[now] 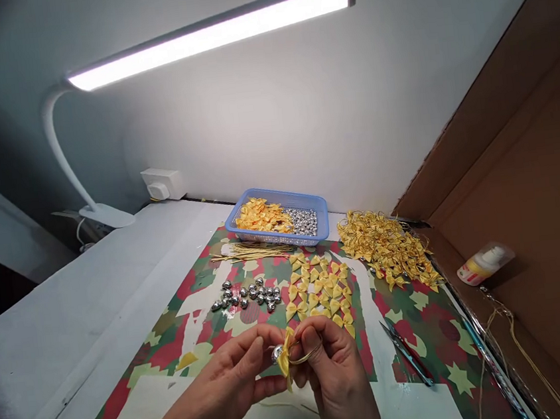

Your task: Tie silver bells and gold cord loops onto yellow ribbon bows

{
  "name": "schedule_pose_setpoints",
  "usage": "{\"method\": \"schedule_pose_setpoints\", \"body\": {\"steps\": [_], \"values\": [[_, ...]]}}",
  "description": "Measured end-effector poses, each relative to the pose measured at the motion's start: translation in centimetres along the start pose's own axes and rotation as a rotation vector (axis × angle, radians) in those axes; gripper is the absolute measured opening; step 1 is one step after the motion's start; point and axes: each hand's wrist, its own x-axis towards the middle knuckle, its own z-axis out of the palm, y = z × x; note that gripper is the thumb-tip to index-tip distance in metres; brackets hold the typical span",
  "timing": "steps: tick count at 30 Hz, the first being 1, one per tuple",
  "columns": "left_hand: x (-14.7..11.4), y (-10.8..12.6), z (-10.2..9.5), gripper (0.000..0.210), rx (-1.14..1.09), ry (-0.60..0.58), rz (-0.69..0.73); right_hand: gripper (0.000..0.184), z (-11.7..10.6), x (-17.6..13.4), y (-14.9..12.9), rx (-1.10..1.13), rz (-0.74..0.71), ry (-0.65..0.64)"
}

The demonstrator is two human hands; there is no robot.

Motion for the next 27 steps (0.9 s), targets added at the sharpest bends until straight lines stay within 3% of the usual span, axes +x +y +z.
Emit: {"method": "schedule_pose_setpoints", "body": {"steps": [7,18,24,27], "values": [[0.5,0.9,0.7,0.022,0.156,-0.036,0.108,0.04,0.3,0.0,0.0,-0.068,0.006,0.039],[-0.2,1.3,0.9,0.02,0.035,-0.044,0.069,0.031,0.4,0.2,-1.1,-0.339,-0.081,0.081],[-0.4,1.7,1.3,0.018,0.071,-0.027,0.109,0.029,-0.2,0.0,-1.0,-0.301,-0.002,0.009],[-0.5,1.7,1.4,0.024,0.061,-0.005,0.139,0.038,-1.2,-0.6,-1.5,-0.196,0.092,-0.075]]}}
